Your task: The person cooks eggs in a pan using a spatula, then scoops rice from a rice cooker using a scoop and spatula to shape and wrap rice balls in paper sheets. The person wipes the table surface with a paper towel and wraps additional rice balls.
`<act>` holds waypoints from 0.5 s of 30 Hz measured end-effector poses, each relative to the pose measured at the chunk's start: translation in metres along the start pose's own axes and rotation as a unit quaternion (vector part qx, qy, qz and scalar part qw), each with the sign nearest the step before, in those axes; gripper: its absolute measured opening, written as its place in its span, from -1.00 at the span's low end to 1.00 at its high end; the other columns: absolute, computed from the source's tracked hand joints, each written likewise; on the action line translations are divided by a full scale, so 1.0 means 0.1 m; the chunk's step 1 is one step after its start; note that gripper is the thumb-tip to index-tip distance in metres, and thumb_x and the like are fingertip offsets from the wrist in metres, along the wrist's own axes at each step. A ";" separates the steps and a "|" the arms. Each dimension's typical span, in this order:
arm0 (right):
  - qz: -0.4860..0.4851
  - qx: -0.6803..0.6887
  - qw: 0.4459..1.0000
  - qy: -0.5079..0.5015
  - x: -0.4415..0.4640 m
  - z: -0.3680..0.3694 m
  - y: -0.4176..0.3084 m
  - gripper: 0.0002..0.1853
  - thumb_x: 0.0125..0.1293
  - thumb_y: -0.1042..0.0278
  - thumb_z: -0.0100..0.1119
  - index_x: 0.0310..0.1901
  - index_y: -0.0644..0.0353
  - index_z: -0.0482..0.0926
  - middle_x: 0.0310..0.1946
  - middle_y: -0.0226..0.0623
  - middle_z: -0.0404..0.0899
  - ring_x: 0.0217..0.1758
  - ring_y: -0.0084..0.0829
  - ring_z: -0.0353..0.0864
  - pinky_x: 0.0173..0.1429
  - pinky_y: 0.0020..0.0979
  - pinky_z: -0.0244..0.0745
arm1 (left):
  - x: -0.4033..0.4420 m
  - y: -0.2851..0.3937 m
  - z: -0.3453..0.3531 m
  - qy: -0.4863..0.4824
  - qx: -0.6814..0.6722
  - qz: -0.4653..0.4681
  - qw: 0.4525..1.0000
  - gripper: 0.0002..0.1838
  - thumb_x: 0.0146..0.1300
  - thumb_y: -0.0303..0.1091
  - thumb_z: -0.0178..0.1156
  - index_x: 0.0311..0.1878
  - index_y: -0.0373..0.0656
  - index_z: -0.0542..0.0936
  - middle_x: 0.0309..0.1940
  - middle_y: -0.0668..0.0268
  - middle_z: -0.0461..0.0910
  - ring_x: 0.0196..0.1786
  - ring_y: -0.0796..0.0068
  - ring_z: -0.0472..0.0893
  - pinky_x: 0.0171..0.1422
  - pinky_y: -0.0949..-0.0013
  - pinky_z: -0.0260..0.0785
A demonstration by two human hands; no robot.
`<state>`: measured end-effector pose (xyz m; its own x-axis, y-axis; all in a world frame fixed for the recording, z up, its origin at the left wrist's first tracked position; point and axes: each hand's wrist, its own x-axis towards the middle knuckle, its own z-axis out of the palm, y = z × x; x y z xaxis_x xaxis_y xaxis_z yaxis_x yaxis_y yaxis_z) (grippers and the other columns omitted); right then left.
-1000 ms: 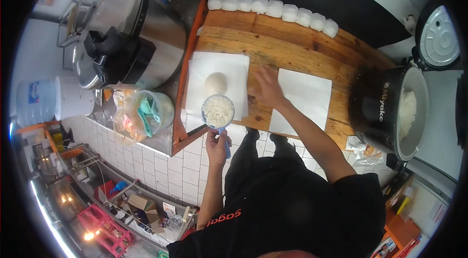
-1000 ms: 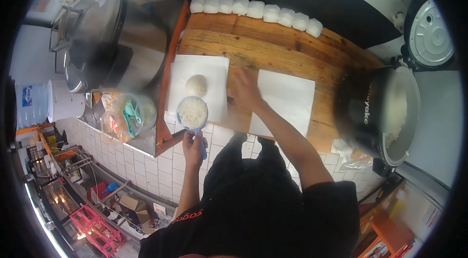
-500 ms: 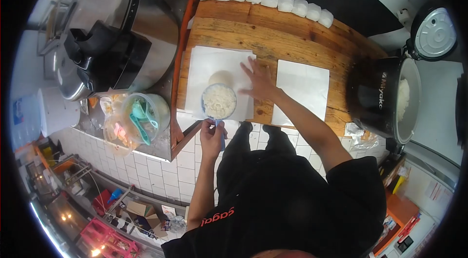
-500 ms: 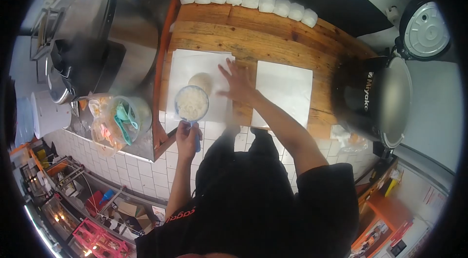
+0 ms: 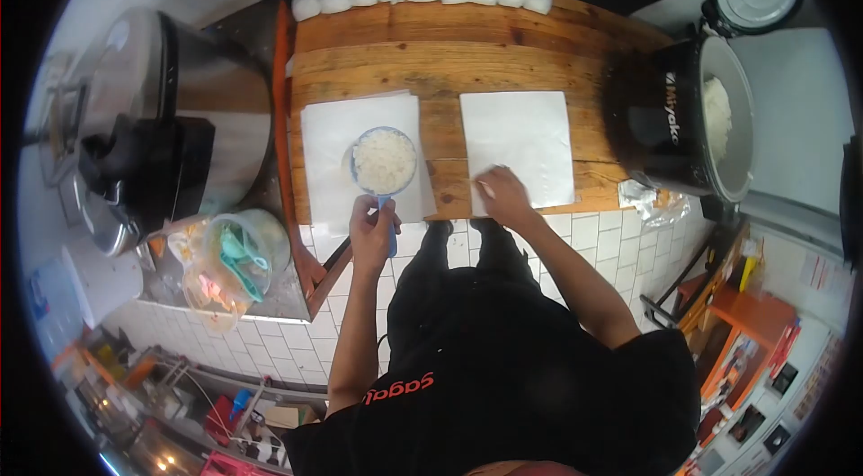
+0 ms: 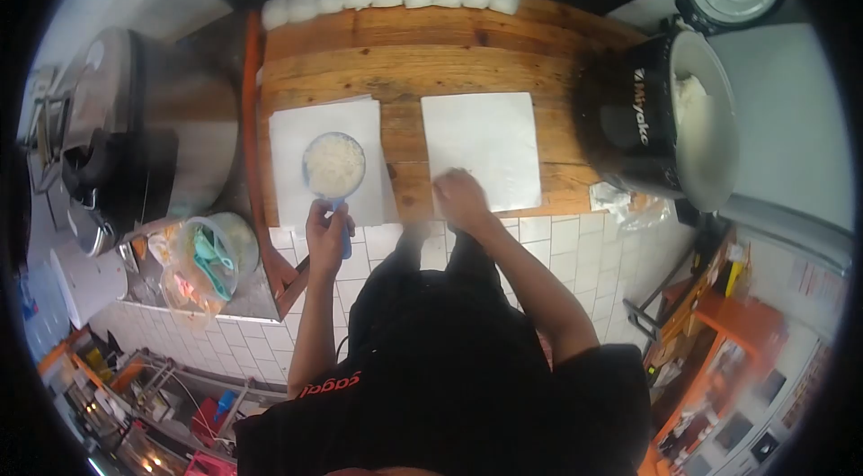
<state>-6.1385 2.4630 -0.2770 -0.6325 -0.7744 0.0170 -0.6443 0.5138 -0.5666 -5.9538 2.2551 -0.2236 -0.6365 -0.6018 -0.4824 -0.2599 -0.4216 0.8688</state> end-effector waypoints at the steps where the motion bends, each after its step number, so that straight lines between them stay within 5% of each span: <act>1: 0.053 0.024 0.997 0.045 -0.34 -0.19 0.11 -0.90 0.26 0.43 0.22 -0.22 0.19 0.65 -0.28 -0.17 0.60 -0.15 -0.08 0.57 -0.05 -0.16 0.50 | 0.03 -0.02 0.07 -0.016 -0.005 0.000 1.000 -0.82 0.37 -0.41 0.20 -0.18 -0.21 0.38 -0.57 0.30 0.51 -0.54 0.59 0.50 -0.47 0.53 0.32; 3: 0.075 -0.016 0.995 0.056 -1.14 -0.57 0.44 -0.80 0.25 0.47 0.23 -0.08 0.16 0.64 -0.28 -0.15 0.61 -0.15 -0.06 0.58 -0.06 -0.18 0.52 | 0.06 -0.08 0.27 -0.047 -0.015 0.003 0.999 -0.82 0.37 -0.41 0.21 -0.17 -0.22 0.39 -0.55 0.30 0.52 -0.55 0.59 0.50 -0.47 0.53 0.33; 4: 0.072 -0.159 0.984 -0.021 -1.86 -0.54 0.97 -0.72 0.32 0.37 0.17 0.05 0.12 0.58 -0.27 -0.11 0.60 -0.12 -0.01 0.58 -0.03 -0.19 0.53 | 0.07 -0.09 0.38 -0.061 -0.002 -0.003 0.998 -0.83 0.37 -0.42 0.20 -0.15 -0.23 0.40 -0.53 0.30 0.53 -0.56 0.58 0.50 -0.47 0.53 0.34; 5: 0.215 -0.266 0.929 -0.143 -2.41 -0.60 1.17 -0.68 0.37 0.24 0.08 0.11 0.10 0.53 -0.28 -0.08 0.59 -0.17 0.03 0.59 -0.08 -0.14 0.54 | 0.10 -0.15 0.48 -0.089 0.000 -0.022 0.996 -0.84 0.37 -0.43 0.19 -0.14 -0.24 0.42 -0.52 0.29 0.54 -0.56 0.58 0.50 -0.48 0.51 0.36; 7: 0.365 -0.258 0.784 -0.431 -2.99 -0.81 1.43 -0.63 0.37 0.16 0.05 0.13 0.10 0.54 -0.23 -0.06 0.61 -0.22 -0.01 0.62 -0.09 -0.12 0.56 | 0.13 -0.22 0.73 -0.119 0.032 -0.041 0.992 -0.83 0.37 -0.42 0.20 -0.11 -0.25 0.43 -0.51 0.29 0.54 -0.57 0.57 0.51 -0.49 0.49 0.38; 10: 0.215 -0.212 0.862 -0.407 -2.34 -1.01 1.16 -0.57 0.34 0.18 0.10 0.17 0.22 0.51 -0.13 -0.03 0.64 -0.16 -0.07 0.66 -0.03 -0.19 0.58 | 0.10 -0.34 1.13 -0.179 0.011 -0.089 0.980 -0.75 0.36 -0.35 0.22 -0.05 -0.29 0.45 -0.48 0.27 0.54 -0.51 0.54 0.56 -0.45 0.45 0.44; 11: 0.429 0.046 0.874 -0.225 -2.02 -1.04 0.99 -0.56 0.35 0.19 0.11 0.17 0.29 0.49 -0.09 -0.08 0.65 -0.10 -0.11 0.67 0.08 -0.26 0.58 | 0.11 -0.42 1.27 -0.201 0.013 -0.101 0.974 -0.74 0.36 -0.33 0.23 -0.05 -0.30 0.45 -0.46 0.26 0.55 -0.50 0.53 0.57 -0.43 0.44 0.46; 12: 0.387 0.389 0.836 0.005 -1.71 -1.00 0.64 -0.52 0.41 0.04 0.11 0.14 0.31 0.49 -0.02 -0.10 0.63 0.03 -0.12 0.65 0.14 -0.24 0.56 | 0.05 -0.29 1.44 -0.225 0.052 -0.093 0.968 -0.72 0.37 -0.31 0.23 -0.05 -0.31 0.45 -0.43 0.25 0.56 -0.48 0.52 0.59 -0.40 0.43 0.49; 13: 0.335 0.591 0.723 0.130 -1.49 -0.78 0.62 -0.48 0.43 0.06 0.10 0.23 0.31 0.41 0.08 -0.12 0.57 0.14 -0.19 0.58 0.20 -0.20 0.53 | -0.02 -0.16 1.62 -0.248 0.091 -0.087 0.961 -0.71 0.37 -0.29 0.24 -0.06 -0.33 0.45 -0.41 0.23 0.57 -0.47 0.50 0.60 -0.37 0.43 0.52; 15: 0.387 0.765 0.500 0.128 -0.84 -0.75 0.52 -0.63 0.50 0.25 -0.06 0.23 0.23 0.41 0.00 -0.13 0.58 0.09 -0.26 0.60 0.06 -0.22 0.60 | -0.10 -0.33 1.92 -0.307 0.001 -0.128 0.943 -0.68 0.40 -0.26 0.20 -0.02 -0.35 0.47 -0.38 0.20 0.60 -0.45 0.48 0.63 -0.31 0.42 0.57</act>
<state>-6.1515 2.5825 -0.2464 -0.5987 -0.3896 -0.6999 0.7930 -0.4116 -0.4492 -6.0785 2.4048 -0.2260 -0.8534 0.0259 -0.5206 -0.4625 -0.4983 0.7334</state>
